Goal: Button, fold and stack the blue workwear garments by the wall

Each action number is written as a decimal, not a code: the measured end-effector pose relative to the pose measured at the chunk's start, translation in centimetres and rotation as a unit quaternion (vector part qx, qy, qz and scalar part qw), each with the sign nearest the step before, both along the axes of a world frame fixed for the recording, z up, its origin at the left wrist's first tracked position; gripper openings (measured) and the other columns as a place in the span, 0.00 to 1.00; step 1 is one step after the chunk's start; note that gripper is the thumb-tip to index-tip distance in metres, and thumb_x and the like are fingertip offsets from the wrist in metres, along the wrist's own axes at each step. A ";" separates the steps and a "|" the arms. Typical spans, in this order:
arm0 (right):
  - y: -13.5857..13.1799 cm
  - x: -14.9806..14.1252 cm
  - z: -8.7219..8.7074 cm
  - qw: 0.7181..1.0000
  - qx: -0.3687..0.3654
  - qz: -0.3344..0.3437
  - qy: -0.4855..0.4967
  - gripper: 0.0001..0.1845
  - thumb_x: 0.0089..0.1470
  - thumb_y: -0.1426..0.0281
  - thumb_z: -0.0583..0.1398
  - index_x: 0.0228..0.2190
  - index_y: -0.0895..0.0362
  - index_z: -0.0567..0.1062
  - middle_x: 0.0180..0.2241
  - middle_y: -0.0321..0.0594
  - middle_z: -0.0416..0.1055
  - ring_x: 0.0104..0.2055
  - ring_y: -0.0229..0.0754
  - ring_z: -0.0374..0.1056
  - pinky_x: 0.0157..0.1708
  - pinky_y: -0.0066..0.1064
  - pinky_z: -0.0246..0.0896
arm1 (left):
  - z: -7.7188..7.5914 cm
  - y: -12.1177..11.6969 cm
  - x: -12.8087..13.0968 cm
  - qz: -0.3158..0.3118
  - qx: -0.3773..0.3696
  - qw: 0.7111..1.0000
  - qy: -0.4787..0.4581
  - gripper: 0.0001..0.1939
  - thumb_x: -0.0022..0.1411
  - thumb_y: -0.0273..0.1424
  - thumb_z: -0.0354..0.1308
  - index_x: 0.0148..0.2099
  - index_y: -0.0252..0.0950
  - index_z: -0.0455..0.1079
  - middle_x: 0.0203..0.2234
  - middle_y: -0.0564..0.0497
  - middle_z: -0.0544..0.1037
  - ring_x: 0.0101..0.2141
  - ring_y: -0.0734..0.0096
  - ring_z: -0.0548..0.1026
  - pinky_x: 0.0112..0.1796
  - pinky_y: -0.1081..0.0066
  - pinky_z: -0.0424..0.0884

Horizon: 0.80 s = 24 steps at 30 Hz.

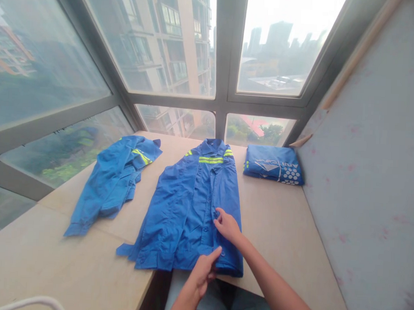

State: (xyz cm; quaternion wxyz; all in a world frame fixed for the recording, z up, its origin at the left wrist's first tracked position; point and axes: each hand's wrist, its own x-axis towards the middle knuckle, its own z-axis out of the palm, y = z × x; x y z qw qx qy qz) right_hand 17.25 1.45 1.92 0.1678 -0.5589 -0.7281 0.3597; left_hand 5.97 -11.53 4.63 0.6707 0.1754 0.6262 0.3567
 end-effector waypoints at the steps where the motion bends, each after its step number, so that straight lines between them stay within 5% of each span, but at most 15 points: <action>1: -0.1 0.0 -0.2 1.000 0.005 -0.001 0.014 0.24 0.58 0.69 0.56 0.56 0.56 0.67 0.34 0.38 0.78 0.39 0.43 0.74 0.39 0.28 0.61 | -0.1 0.2 0.0 -0.015 0.012 1.000 0.018 0.26 0.45 0.51 0.68 0.36 0.32 0.75 0.24 0.49 0.77 0.26 0.67 0.73 0.26 0.71 0.66; 4: -0.3 0.1 -0.6 0.998 0.029 -0.003 0.049 0.22 0.57 0.70 0.55 0.53 0.57 0.70 0.33 0.38 0.77 0.36 0.43 0.73 0.39 0.29 0.63 | -0.5 0.8 0.0 -0.030 0.069 0.987 0.139 0.24 0.46 0.43 0.68 0.44 0.34 0.76 0.39 0.43 0.81 0.42 0.53 0.77 0.42 0.62 0.73; 7: -0.2 -0.1 -0.3 0.994 0.052 -0.018 0.094 0.24 0.55 0.72 0.55 0.54 0.56 0.68 0.35 0.38 0.77 0.33 0.40 0.72 0.39 0.31 0.65 | -0.1 1.0 0.1 -0.035 0.123 0.957 0.262 0.22 0.49 0.37 0.63 0.47 0.35 0.75 0.47 0.42 0.79 0.52 0.51 0.74 0.55 0.59 0.67; 13: 0.5 -0.5 1.3 0.979 0.107 -0.056 0.163 0.24 0.56 0.72 0.53 0.54 0.56 0.68 0.42 0.41 0.75 0.32 0.38 0.71 0.39 0.32 0.68 | 2.0 0.5 -1.0 -0.071 0.250 0.911 0.320 0.21 0.56 0.38 0.56 0.50 0.37 0.75 0.49 0.43 0.79 0.55 0.53 0.73 0.59 0.57 0.63; 16: 0.4 -0.3 0.9 0.981 0.132 -0.046 0.132 0.24 0.55 0.73 0.53 0.54 0.58 0.69 0.44 0.45 0.74 0.39 0.42 0.71 0.43 0.34 0.68 | 0.9 0.0 -2.6 -0.051 0.237 0.906 0.347 0.20 0.54 0.38 0.57 0.48 0.36 0.76 0.46 0.42 0.80 0.52 0.52 0.74 0.57 0.57 0.66; 19: 0.9 -0.1 0.4 0.992 0.121 0.003 0.041 0.23 0.54 0.74 0.56 0.52 0.57 0.71 0.47 0.46 0.73 0.49 0.45 0.70 0.50 0.35 0.65 | -1.3 -0.6 -4.0 -0.060 0.132 0.933 0.328 0.19 0.52 0.39 0.61 0.44 0.33 0.75 0.27 0.46 0.81 0.34 0.54 0.80 0.40 0.61 0.75; 21: 2.1 0.0 0.5 0.994 0.105 0.021 -0.027 0.21 0.55 0.73 0.56 0.51 0.55 0.72 0.50 0.45 0.72 0.52 0.45 0.68 0.52 0.33 0.64 | -2.3 -0.9 -4.5 -0.072 0.088 0.949 0.296 0.19 0.52 0.40 0.63 0.41 0.32 0.75 0.16 0.52 0.74 0.22 0.59 0.76 0.30 0.65 0.73; 24: 5.9 0.0 1.4 0.990 0.095 0.012 -0.100 0.20 0.60 0.74 0.52 0.52 0.55 0.71 0.53 0.44 0.70 0.53 0.42 0.68 0.51 0.29 0.63 | -2.4 -1.0 -4.5 -0.060 0.083 0.953 0.284 0.17 0.53 0.43 0.63 0.33 0.33 0.74 0.14 0.53 0.71 0.19 0.62 0.74 0.26 0.67 0.70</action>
